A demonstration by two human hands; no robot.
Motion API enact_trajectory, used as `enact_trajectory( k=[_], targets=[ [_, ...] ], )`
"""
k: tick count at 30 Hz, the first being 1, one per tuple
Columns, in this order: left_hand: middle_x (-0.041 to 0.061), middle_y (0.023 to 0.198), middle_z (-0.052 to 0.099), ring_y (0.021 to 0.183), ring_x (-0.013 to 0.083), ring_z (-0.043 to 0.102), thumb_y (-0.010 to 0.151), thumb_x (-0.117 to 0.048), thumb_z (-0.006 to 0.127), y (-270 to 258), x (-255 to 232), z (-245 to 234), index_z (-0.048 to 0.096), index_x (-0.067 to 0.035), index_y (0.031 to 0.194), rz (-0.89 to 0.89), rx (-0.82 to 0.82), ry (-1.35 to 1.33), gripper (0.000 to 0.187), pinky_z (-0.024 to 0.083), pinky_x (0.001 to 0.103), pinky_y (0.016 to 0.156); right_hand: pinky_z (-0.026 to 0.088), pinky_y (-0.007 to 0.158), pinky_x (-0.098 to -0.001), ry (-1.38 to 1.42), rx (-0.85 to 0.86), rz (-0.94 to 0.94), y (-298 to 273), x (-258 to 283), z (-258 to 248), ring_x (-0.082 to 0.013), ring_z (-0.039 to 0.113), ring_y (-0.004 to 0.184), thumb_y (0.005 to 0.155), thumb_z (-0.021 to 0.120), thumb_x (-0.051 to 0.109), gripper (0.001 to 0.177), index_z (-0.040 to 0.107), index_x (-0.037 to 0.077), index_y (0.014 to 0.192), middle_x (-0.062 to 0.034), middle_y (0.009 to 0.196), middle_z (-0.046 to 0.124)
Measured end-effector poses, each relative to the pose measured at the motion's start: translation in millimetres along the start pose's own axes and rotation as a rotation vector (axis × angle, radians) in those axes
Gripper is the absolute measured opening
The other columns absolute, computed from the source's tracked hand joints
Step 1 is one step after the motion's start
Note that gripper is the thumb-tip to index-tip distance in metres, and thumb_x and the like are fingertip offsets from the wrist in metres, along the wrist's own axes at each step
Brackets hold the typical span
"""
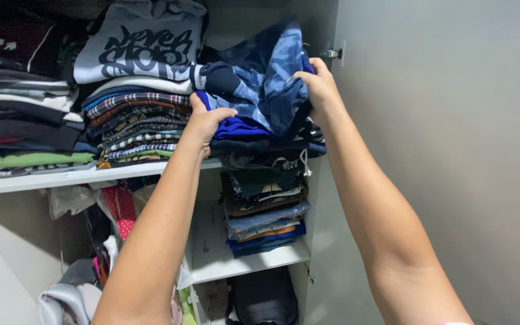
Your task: The person removes folded clothes from a white closet shelf and places them onto a pile on the floor. The person handles several items including shorts, t-shirts, and patterned shirts one by one.
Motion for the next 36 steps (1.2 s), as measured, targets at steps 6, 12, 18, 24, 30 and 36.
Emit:
enact_trajectory(
  k=[6,12,18,24,30,36],
  targets=[
    [0.018,0.137,0.053,0.116,0.0266,0.063,0.073,0.0,0.077,-20,-10,5,0.016,-0.013,0.152,0.248,0.056,0.032,0.101,0.06,0.037,0.089,0.052,0.079,-0.024,-0.134,0.228,-0.505,-46,19,25,-0.0077,0.057,0.084,0.075,0.072,-0.007,0.035,0.057,0.006,0.104,0.0021,0.092,0.06],
    [0.013,0.14,0.05,0.123,0.0234,0.057,0.076,0.001,0.076,-57,-20,9,0.014,-0.013,0.154,0.373,0.062,0.141,0.1,0.053,0.034,0.1,0.046,0.082,-0.0234,-0.169,0.187,-0.582,-97,19,24,-0.0072,0.052,0.087,0.079,0.069,-0.008,0.03,0.055,0.004,0.103,0.0012,0.093,0.057],
    [0.014,0.141,0.052,0.128,0.0226,0.055,0.08,0.003,0.075,-111,-35,6,0.024,-0.008,0.154,0.505,0.051,0.245,0.09,0.048,0.036,0.11,0.038,0.119,-0.0285,-0.065,0.269,-0.751,-153,25,37,-0.0145,0.052,0.133,0.08,0.065,-0.01,0.039,0.051,0.001,0.114,-0.0119,0.146,0.058],
    [0.015,0.144,0.05,0.128,0.0229,0.053,0.081,-0.001,0.077,-156,-47,-9,0.013,-0.004,0.158,0.475,-0.025,0.372,0.1,0.044,0.034,0.113,0.036,0.121,-0.0315,-0.084,0.23,-0.736,-195,28,44,-0.0194,0.05,0.139,0.079,0.067,-0.013,0.047,0.05,0.001,0.121,-0.0142,0.152,0.052],
    [0.017,0.154,0.041,0.141,0.0249,0.046,0.08,-0.001,0.074,-208,-63,-15,0.006,-0.004,0.161,0.488,0.002,0.407,0.106,0.035,0.033,0.12,0.034,0.124,-0.0321,-0.078,0.207,-0.733,-247,35,50,-0.0203,0.05,0.142,0.079,0.066,-0.015,0.046,0.052,0.001,0.119,-0.0162,0.155,0.053],
    [0.018,0.166,0.027,0.15,0.0255,0.035,0.085,-0.001,0.075,-287,-97,-29,-0.008,-0.005,0.164,0.579,-0.029,0.508,0.114,0.028,0.034,0.125,0.037,0.12,-0.0288,0.046,0.283,-0.689,-296,49,72,-0.0152,0.051,0.134,0.078,0.065,-0.015,0.043,0.049,0.003,0.113,-0.0147,0.156,0.053]
  ],
)
Point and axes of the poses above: each hand's wrist, its own y-axis towards the middle knuckle, its own z-axis out of the palm, x = y × z, the point moved 8 cm from there along y, towards the middle knuckle
